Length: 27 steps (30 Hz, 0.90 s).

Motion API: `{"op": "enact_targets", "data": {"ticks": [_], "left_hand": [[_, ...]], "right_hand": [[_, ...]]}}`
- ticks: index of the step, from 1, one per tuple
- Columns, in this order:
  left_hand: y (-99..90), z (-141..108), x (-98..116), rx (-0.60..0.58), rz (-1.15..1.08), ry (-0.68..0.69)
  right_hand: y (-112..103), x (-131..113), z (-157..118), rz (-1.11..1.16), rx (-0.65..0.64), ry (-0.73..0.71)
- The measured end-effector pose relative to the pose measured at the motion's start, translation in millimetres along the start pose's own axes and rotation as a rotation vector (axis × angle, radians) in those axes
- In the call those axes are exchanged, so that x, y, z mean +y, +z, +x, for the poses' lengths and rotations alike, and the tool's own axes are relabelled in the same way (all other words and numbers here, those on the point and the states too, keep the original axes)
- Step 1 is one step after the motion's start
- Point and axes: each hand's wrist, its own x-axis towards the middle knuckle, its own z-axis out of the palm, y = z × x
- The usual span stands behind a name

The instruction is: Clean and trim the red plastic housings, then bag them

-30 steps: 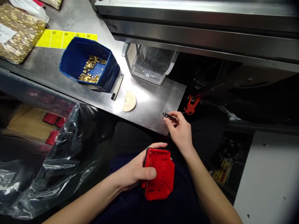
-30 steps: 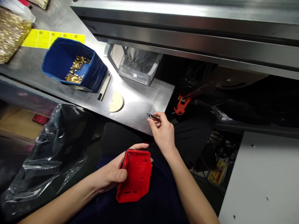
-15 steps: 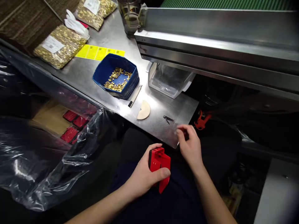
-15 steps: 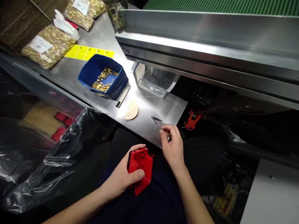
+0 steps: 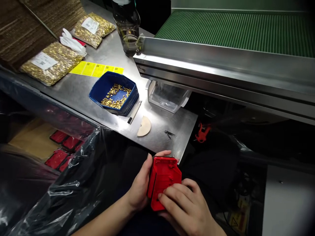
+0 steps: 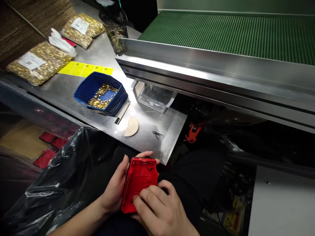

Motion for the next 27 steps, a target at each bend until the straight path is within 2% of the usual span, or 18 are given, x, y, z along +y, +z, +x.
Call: {"op": "enact_targets", "data": {"ticks": [3,7,15,22,25,27], "left_hand": [[3.6,1.8,1.2,-0.025,-0.179,-0.07],[1.2,1.0,0.4,-0.059,-0.247,-0.073],[-1.3,-7.6,3.6,-0.14,-0.175,0.0],[0.3,-4.6,5.4,-0.15,-0.092,0.062],[-7.5,2.9,10.8,-0.095,0.079,0.154],[-16.2,8.7,17.9,-0.051,0.296,0.215]], "right_hand": [[-4.4,-6.9,7.8,-0.042,0.052,-0.017],[-2.0,-11.6,11.4,-0.043,0.082,-0.017],[0.4,-16.4,9.5,-0.111,0.122,-0.008],[4.8,-13.4,9.1,-0.126,0.142,-0.002],[7.6,-11.3,9.6,0.019,0.195,0.019],[6.9,-8.3,9.4,0.306,0.204,0.152]]}}
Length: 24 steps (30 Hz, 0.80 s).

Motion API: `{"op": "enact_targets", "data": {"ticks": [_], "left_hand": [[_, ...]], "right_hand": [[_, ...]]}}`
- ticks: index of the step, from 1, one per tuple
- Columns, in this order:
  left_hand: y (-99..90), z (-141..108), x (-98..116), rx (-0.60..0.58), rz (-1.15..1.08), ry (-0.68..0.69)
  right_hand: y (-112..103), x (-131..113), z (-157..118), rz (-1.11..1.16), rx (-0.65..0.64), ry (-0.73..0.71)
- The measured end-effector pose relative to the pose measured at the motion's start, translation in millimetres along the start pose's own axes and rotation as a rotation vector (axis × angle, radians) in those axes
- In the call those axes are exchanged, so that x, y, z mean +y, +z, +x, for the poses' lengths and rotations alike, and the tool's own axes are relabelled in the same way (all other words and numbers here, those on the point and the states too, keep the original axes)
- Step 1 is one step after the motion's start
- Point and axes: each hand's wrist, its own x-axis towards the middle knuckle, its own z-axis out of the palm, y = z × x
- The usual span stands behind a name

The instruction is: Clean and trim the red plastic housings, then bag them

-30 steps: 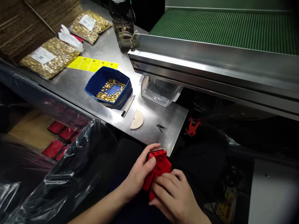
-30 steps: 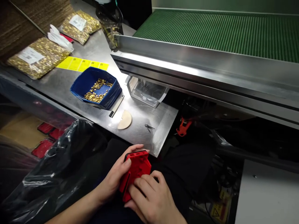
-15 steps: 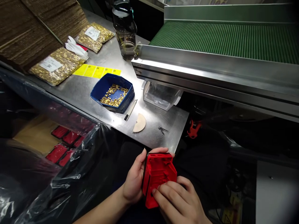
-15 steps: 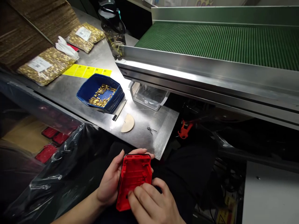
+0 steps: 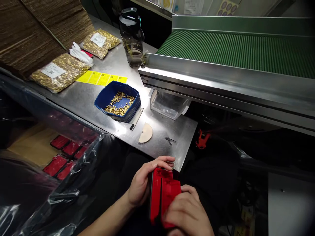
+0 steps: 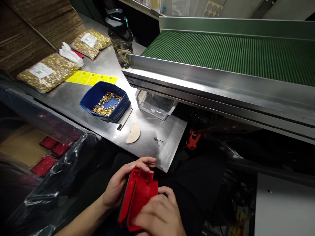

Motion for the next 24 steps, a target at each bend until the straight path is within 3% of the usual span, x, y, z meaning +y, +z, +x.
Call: {"op": "enact_targets", "data": {"ticks": [3,6,8,10,13,16,20,24], "left_hand": [[-18.6,5.4,3.7,-0.124,0.224,-0.011],[-34.7,1.4,-1.5,-0.366,0.017,-0.199],[-42.6,-5.9,-11.3,-0.39,-0.184,-0.284],[-48.7,-15.7,-23.4,-0.317,-0.315,-0.305],[-56.4,-32.3,-38.6,-0.167,-0.448,-0.333],[-62.7,-47.9,-46.1,-0.025,-0.522,-0.282],[-65.9,-62.9,-48.5,0.117,-0.506,-0.236],[-64.5,-70.8,-46.5,0.222,-0.347,-0.234]], "right_hand": [[-5.9,8.4,4.5,0.547,-0.029,0.55],[-6.3,24.6,15.0,1.002,-0.104,1.069],[1.4,37.1,22.5,1.15,-0.175,1.26],[14.5,46.4,28.3,1.159,-0.227,1.36],[33.9,50.4,34.5,0.963,-0.388,1.282],[41.9,49.3,45.5,0.454,-0.569,0.995],[53.8,61.0,80.3,-0.306,-0.447,0.693],[95.5,80.2,126.0,-0.603,-0.401,0.653]]}}
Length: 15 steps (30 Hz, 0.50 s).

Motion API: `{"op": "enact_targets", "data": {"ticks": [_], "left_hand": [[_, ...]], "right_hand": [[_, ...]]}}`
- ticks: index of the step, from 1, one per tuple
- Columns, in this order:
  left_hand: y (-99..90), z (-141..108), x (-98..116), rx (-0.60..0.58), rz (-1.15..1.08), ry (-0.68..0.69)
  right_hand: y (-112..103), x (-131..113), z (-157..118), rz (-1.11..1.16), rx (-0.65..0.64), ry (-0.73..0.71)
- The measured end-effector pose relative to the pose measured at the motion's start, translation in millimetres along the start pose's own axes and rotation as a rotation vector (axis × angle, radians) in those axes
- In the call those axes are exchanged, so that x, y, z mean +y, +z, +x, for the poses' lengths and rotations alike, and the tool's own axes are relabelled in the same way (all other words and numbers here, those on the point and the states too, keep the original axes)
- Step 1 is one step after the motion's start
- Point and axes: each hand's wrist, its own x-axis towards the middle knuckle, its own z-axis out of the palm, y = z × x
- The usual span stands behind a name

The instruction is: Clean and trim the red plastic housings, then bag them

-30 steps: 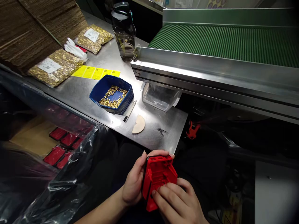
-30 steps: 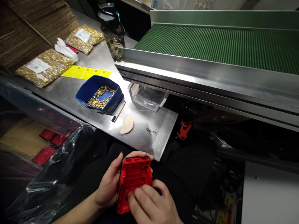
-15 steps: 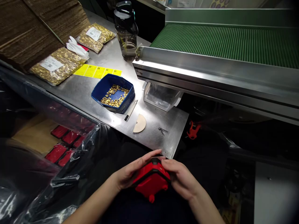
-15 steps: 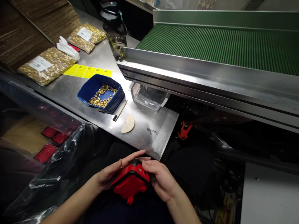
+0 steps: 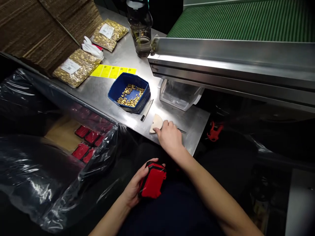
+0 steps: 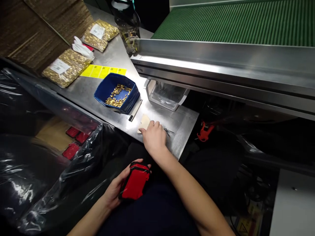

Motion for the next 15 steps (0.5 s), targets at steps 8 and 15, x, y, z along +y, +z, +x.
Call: {"op": "enact_targets", "data": {"ticks": [8,15], "left_hand": [[-5.9,-2.8,9.2,-0.008,-0.042,-0.061],[16.0,3.9,10.8,0.148,-0.076,-0.154]], "right_hand": [[18.4,-16.2,43.9,0.102,-0.022,0.079],[-37.9,56.6,-34.2,0.41,-0.181,-0.145]]}}
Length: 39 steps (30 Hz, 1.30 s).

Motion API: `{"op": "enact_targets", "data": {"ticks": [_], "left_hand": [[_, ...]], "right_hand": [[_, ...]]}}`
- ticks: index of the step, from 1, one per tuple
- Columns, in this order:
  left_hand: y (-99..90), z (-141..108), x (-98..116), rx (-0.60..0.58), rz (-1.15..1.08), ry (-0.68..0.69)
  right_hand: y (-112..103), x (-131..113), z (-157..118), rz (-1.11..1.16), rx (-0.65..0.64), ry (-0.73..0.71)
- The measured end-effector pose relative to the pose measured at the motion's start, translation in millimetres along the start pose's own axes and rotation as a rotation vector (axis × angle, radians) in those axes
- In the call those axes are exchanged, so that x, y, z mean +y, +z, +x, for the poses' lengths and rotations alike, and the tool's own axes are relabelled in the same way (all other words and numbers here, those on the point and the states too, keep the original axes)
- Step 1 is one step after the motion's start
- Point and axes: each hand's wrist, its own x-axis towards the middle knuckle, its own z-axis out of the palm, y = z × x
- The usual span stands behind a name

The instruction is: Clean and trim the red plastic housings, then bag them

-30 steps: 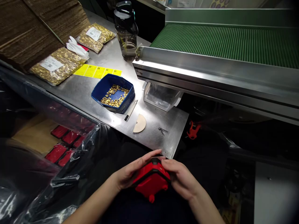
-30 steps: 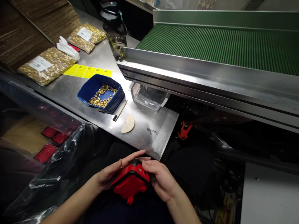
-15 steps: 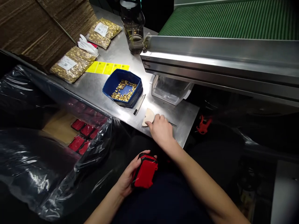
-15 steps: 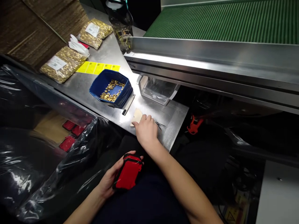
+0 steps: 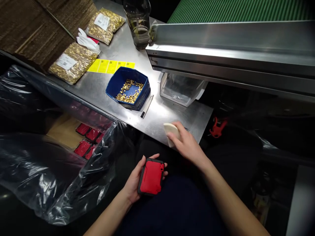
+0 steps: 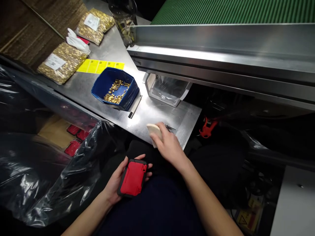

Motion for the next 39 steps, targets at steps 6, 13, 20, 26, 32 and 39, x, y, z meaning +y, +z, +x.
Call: {"op": "enact_targets", "data": {"ticks": [6,13,20,26,32,39], "left_hand": [[25.9,-3.0,-8.7,-0.073,-0.081,-0.073],[35.4,-3.4,-16.0,-0.109,-0.038,-0.045],[32.9,-7.1,-19.3,-0.159,-0.046,-0.023],[31.9,-9.4,-19.5,-0.152,-0.07,-0.046],[27.5,-10.6,-20.5,-0.089,-0.124,-0.076],[27.2,-10.2,-21.4,-0.027,-0.147,-0.103]], "right_hand": [[-26.5,20.1,-97.2,0.234,-0.108,0.086],[-9.0,31.1,-116.1,0.186,-0.03,-0.031],[-11.9,32.6,-120.2,0.144,-0.038,-0.058],[-7.2,32.1,-113.9,0.081,-0.077,-0.128],[0.9,26.4,-106.7,0.063,-0.131,-0.153],[-0.4,19.6,-96.1,0.161,-0.176,-0.048]]}}
